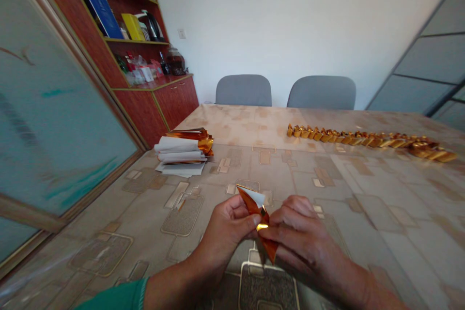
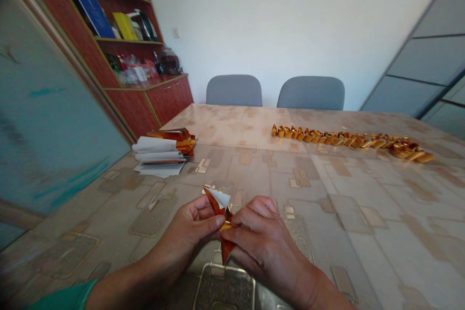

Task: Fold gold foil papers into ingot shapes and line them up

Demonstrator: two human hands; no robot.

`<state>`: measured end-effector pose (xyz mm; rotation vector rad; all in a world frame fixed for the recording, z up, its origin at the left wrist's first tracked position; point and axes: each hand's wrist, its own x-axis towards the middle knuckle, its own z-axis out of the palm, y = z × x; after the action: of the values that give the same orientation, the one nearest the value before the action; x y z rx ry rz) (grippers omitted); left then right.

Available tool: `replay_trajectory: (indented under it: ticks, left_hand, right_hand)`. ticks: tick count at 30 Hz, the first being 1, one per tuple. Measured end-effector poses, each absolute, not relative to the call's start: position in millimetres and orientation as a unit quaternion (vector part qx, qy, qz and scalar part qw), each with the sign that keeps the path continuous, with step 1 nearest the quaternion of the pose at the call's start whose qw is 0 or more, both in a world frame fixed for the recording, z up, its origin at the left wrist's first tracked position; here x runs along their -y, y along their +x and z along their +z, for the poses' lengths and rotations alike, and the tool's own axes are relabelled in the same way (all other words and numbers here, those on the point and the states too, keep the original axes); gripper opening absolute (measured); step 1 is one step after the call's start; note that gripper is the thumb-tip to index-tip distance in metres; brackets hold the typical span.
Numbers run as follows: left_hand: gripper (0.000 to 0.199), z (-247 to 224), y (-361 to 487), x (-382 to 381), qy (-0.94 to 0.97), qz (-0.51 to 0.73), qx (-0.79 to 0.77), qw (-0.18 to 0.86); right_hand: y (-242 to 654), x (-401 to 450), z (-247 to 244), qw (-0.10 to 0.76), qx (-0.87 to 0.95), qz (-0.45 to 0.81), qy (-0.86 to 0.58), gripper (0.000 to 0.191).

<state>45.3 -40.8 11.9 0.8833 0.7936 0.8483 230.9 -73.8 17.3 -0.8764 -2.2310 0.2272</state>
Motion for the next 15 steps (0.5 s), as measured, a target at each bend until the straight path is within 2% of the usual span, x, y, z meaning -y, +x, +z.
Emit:
replay_trajectory:
  ticks: [4, 7, 11, 15]
  left_hand:
    - [0.044, 13, 45, 42, 0.393, 0.389, -0.385, 0.739]
    - [0.043, 14, 45, 44, 0.38, 0.386, -0.385, 0.747]
    - [0.045, 15, 44, 45, 0.358, 0.392, -0.373, 0.761]
    - [0.046, 17, 43, 43, 0.349, 0.406, -0.374, 0.757]
  right_hand:
    - [225, 73, 12, 0.411, 0.78, 0.229, -0.412, 0.019]
    - [224, 73, 9, 0.444, 0.729, 0.28, -0.438, 0.02]
    - [230, 74, 11, 0.435, 0.776, 0.199, -0.411, 0.008]
    - [236, 75, 16, 0.396, 0.82, 0.148, -0.387, 0.021]
